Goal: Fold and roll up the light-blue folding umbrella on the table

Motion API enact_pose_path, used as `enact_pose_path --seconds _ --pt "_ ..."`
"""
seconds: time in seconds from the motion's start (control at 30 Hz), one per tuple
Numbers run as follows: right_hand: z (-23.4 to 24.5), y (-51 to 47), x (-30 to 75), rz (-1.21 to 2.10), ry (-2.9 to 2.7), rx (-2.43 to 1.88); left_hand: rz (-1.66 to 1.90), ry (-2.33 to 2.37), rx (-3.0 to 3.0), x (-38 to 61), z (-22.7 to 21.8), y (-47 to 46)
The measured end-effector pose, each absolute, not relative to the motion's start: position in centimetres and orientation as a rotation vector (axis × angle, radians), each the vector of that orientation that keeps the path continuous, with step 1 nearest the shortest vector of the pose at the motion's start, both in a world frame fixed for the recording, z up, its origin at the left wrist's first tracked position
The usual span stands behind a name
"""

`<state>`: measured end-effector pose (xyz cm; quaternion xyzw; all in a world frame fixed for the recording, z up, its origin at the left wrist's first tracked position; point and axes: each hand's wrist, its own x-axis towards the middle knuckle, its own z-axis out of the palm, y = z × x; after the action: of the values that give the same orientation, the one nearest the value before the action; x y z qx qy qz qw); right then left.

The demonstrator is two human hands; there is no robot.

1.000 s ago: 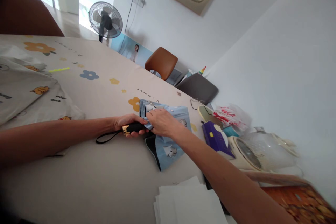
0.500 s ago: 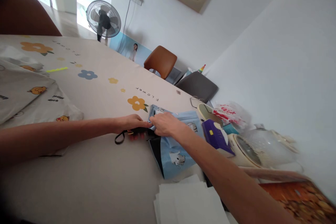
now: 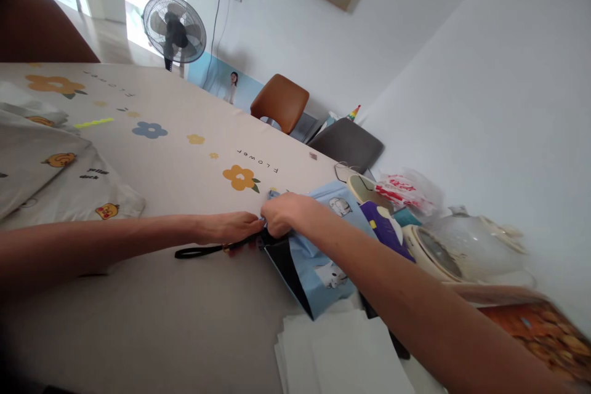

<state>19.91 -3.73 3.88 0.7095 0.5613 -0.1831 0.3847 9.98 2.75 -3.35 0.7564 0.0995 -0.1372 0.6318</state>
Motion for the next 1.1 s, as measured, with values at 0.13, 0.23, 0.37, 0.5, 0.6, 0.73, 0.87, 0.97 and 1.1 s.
enact_pose_path --seconds 0.13,0.23,0.37,0.5,0.6,0.73,0.87,0.97,1.1 --pt "3.3 -3.5 20.1 -0.61 1.391 1.823 -0.297 0.232 1.562 9.9 -4.2 1.8" --pt "3.4 -3.5 20.5 -0.621 1.415 1.818 -0.35 0.271 1.305 10.1 -4.9 1.5" --pt "5.2 -4.0 21.5 -0.464 1.683 2.063 -0.277 0.313 1.035 10.5 -5.2 1.9" --pt "7.4 -6.4 22.0 0.172 2.045 2.62 -0.175 0.402 0.889 11.0 -5.2 2.6" --pt "7.6 -9.2 22.3 0.875 1.94 2.891 -0.152 0.452 0.752 11.2 -5.1 3.0" --pt "5.9 -12.1 23.0 0.99 1.527 3.247 -0.156 0.457 0.687 11.2 -5.1 3.1" --pt "4.6 -12.2 23.9 0.223 1.109 3.596 -0.126 0.477 0.723 11.0 -5.2 2.6" --pt "4.1 -11.5 24.2 -0.363 0.94 3.541 -0.099 0.497 0.744 11.0 -5.2 2.4" --pt "3.6 -11.4 23.9 -0.505 1.035 3.441 -0.097 0.509 0.777 11.1 -5.2 2.3"
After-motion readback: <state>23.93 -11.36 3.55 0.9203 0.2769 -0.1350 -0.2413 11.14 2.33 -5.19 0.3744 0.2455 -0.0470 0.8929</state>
